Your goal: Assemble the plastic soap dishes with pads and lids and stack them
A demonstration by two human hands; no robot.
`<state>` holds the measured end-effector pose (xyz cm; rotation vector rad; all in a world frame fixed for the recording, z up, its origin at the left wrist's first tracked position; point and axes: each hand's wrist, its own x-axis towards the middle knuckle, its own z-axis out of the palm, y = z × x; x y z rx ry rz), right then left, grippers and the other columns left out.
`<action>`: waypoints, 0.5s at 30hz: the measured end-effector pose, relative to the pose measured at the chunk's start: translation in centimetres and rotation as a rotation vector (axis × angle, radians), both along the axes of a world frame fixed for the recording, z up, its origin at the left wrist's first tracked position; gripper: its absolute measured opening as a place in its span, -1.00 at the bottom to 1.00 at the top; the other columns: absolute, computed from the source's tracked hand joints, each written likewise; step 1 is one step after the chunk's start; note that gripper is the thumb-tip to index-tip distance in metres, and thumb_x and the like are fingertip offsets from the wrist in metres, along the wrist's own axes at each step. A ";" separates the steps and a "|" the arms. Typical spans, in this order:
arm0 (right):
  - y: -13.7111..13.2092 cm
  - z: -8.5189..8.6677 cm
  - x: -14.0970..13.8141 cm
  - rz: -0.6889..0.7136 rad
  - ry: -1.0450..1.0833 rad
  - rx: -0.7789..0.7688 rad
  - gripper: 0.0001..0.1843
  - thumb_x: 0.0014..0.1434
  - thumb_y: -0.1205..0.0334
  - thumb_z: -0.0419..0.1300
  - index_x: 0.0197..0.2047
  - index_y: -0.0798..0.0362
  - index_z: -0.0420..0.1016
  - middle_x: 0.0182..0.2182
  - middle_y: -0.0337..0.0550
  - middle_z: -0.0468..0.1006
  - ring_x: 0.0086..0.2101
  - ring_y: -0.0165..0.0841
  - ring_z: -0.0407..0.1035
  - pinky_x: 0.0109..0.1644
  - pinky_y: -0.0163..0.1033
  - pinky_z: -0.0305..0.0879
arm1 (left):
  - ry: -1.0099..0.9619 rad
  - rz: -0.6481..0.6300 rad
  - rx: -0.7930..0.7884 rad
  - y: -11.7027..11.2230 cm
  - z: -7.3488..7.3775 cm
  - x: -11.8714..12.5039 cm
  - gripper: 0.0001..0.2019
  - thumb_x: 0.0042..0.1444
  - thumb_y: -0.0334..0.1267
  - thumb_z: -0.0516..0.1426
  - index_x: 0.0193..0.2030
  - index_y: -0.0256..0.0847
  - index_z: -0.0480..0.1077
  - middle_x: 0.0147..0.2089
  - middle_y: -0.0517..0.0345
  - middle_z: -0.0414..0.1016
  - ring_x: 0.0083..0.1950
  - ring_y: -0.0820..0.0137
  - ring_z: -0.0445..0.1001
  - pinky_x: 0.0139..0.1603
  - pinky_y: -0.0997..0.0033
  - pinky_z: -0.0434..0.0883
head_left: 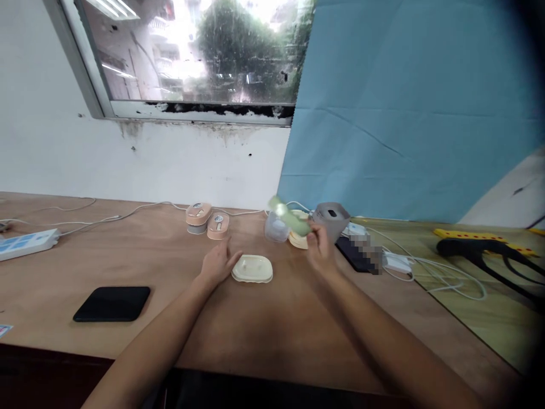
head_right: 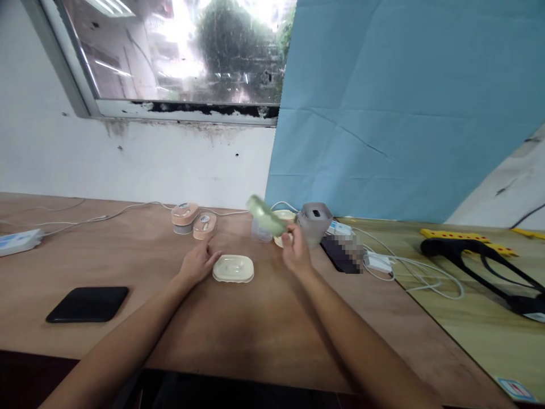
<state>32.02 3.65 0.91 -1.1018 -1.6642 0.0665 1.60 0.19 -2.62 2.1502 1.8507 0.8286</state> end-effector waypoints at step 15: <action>-3.5 -5.1 -7.7 0.329 0.477 -0.587 -0.44 0.18 -0.36 -0.11 -0.47 -0.03 0.21 -0.71 -0.30 0.30 -0.72 -0.42 0.16 -0.65 -0.30 0.09 | -0.169 -0.122 0.020 -1.1 0.6 0.6 -0.35 0.20 0.04 0.04 0.35 -0.18 0.01 -0.06 0.03 0.52 -0.19 0.29 0.49 -0.12 0.35 0.38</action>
